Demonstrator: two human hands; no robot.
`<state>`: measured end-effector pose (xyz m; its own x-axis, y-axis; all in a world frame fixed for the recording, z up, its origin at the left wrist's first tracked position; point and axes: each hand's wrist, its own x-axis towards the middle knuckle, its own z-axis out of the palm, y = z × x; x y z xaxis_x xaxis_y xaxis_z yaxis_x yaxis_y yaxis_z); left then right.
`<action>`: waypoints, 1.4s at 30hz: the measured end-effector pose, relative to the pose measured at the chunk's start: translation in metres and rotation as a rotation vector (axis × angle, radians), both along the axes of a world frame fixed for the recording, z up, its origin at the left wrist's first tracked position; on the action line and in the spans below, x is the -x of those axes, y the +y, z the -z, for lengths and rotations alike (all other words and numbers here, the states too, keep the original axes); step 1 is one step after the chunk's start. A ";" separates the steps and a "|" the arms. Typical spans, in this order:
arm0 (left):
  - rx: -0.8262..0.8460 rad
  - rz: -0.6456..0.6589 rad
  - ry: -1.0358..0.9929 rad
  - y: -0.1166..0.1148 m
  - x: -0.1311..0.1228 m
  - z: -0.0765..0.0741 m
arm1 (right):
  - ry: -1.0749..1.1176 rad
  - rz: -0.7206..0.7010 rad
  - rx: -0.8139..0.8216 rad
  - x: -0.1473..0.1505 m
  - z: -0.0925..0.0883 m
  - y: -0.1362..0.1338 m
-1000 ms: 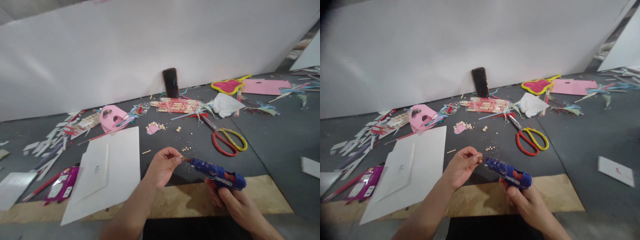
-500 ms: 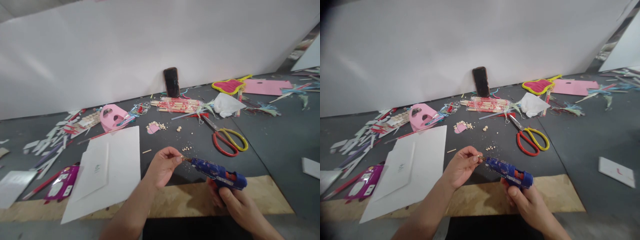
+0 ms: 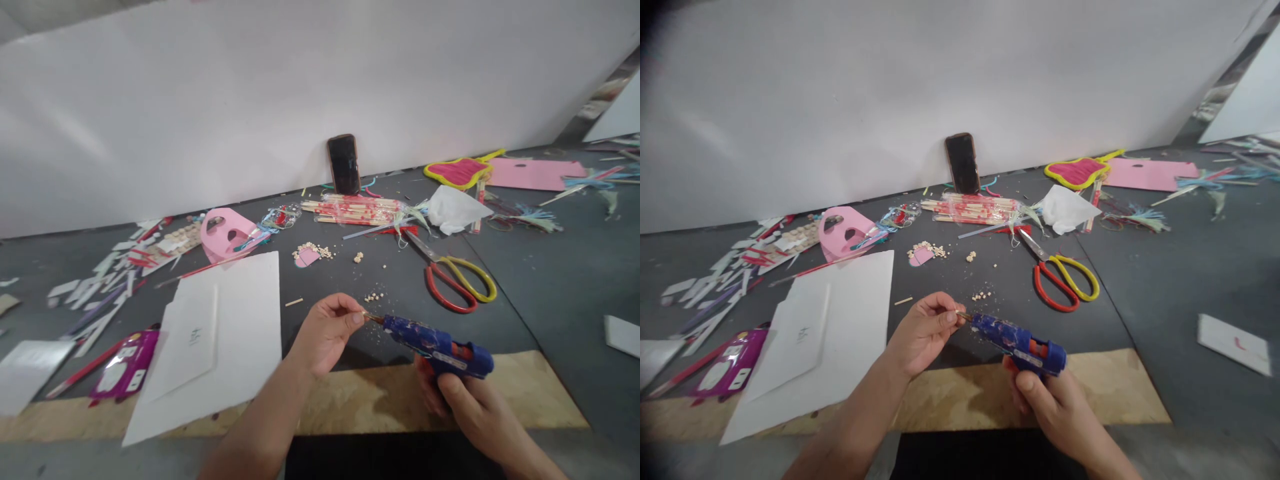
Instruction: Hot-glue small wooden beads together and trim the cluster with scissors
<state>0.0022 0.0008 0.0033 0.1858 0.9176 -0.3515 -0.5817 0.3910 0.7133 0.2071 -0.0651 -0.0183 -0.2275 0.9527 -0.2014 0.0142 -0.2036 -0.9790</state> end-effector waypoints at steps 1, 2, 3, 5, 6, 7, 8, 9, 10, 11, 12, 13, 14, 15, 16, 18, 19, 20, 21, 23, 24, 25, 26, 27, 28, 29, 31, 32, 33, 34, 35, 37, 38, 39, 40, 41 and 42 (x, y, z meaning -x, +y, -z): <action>0.000 0.001 0.001 0.000 0.000 0.000 | 0.004 -0.003 0.004 0.000 0.001 0.000; -0.001 0.002 0.001 0.000 0.000 0.000 | 0.007 -0.005 0.008 -0.001 0.001 0.000; -0.001 0.003 0.000 0.000 0.000 0.000 | 0.006 -0.004 0.013 -0.001 0.001 0.000; -0.002 0.008 -0.002 0.000 0.001 0.000 | 0.000 -0.003 0.011 -0.001 0.001 0.000; -0.004 0.009 -0.002 0.000 0.001 0.000 | -0.008 -0.003 0.007 0.000 0.001 0.000; -0.006 0.010 -0.002 0.000 0.001 0.000 | -0.014 -0.004 0.003 0.000 0.001 0.000; -0.008 0.010 -0.001 0.000 0.001 0.001 | -0.021 -0.005 -0.002 0.000 0.000 0.000; -0.009 0.008 -0.001 0.000 0.001 0.001 | -0.030 -0.006 -0.005 0.000 -0.001 0.000; -0.008 0.007 -0.001 0.000 0.001 0.001 | -0.041 -0.006 -0.009 0.000 -0.001 0.000; -0.007 0.007 -0.001 0.000 0.001 0.001 | -0.049 -0.007 -0.010 0.000 -0.002 0.000; -0.006 0.006 -0.001 0.000 0.001 0.001 | -0.052 -0.009 -0.009 0.000 -0.003 0.001; -0.004 0.007 0.001 0.000 0.001 0.001 | -0.052 -0.010 -0.006 0.000 -0.003 0.001; -0.003 0.007 0.004 0.000 0.000 0.001 | -0.049 -0.011 -0.003 0.001 -0.004 0.001; -0.002 0.007 0.007 0.000 0.000 0.001 | -0.044 -0.011 -0.003 0.001 -0.004 0.001; -0.002 0.007 0.012 0.000 0.000 0.001 | -0.041 -0.010 -0.007 0.001 -0.004 0.001; -0.004 0.006 0.016 0.000 0.000 0.001 | -0.045 -0.006 -0.021 0.001 -0.005 0.001; -0.006 0.007 0.016 0.000 0.000 0.001 | -0.049 -0.004 -0.026 0.001 -0.005 0.001; -0.008 0.006 0.014 0.000 0.000 0.001 | -0.051 -0.003 -0.028 0.001 -0.005 0.001; -0.009 0.007 0.012 0.000 0.001 0.001 | -0.050 -0.002 -0.026 0.002 -0.005 0.001; -0.008 0.009 0.011 0.000 0.001 0.001 | -0.045 -0.005 -0.025 0.001 -0.005 0.001; -0.006 0.010 0.012 0.000 0.001 0.001 | -0.044 -0.009 -0.027 0.001 -0.004 0.001; -0.002 0.011 0.011 0.000 0.001 0.001 | -0.045 -0.012 -0.030 0.001 -0.004 0.001; 0.001 0.010 0.010 0.000 0.000 0.001 | -0.047 -0.012 -0.032 0.001 -0.004 0.001; 0.005 0.009 0.010 0.000 0.000 0.001 | -0.052 -0.009 -0.034 0.001 -0.004 0.001; 0.008 0.008 0.009 0.000 0.000 0.000 | -0.057 -0.006 -0.036 0.001 -0.003 0.001; 0.009 0.007 0.008 0.000 0.000 0.000 | -0.060 -0.004 -0.038 0.001 -0.003 0.001; 0.003 0.007 0.009 0.000 0.000 0.000 | -0.072 -0.004 -0.042 0.001 -0.004 0.001; -0.002 0.007 0.010 0.000 0.000 0.000 | -0.080 -0.008 -0.044 0.001 -0.004 0.001; -0.006 0.007 0.011 0.000 0.000 0.000 | -0.088 -0.012 -0.042 0.001 -0.004 0.001; -0.007 0.007 0.013 0.000 0.000 0.000 | -0.095 -0.018 -0.037 0.001 -0.004 0.001; -0.006 0.007 0.015 0.000 0.000 0.000 | -0.100 -0.023 -0.033 0.000 -0.004 0.001; 0.001 0.009 0.015 0.000 0.000 -0.001 | -0.098 -0.033 -0.030 0.000 -0.003 0.002; 0.003 0.010 0.014 0.000 0.000 -0.001 | -0.093 -0.036 -0.031 -0.001 -0.003 0.002; 0.003 0.011 0.013 0.000 0.000 -0.001 | -0.087 -0.040 -0.034 -0.001 -0.003 0.002; 0.002 0.011 0.011 0.000 0.000 -0.001 | -0.080 -0.042 -0.038 -0.001 -0.003 0.002; 0.000 0.009 0.009 0.000 0.000 0.000 | -0.073 -0.044 -0.040 -0.001 -0.003 0.002; -0.002 0.007 0.007 0.000 0.000 0.000 | -0.066 -0.044 -0.040 -0.001 -0.003 0.002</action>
<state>0.0021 0.0005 0.0033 0.1896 0.9170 -0.3510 -0.5741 0.3935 0.7180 0.2080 -0.0627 -0.0158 -0.2566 0.9497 -0.1796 0.0871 -0.1623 -0.9829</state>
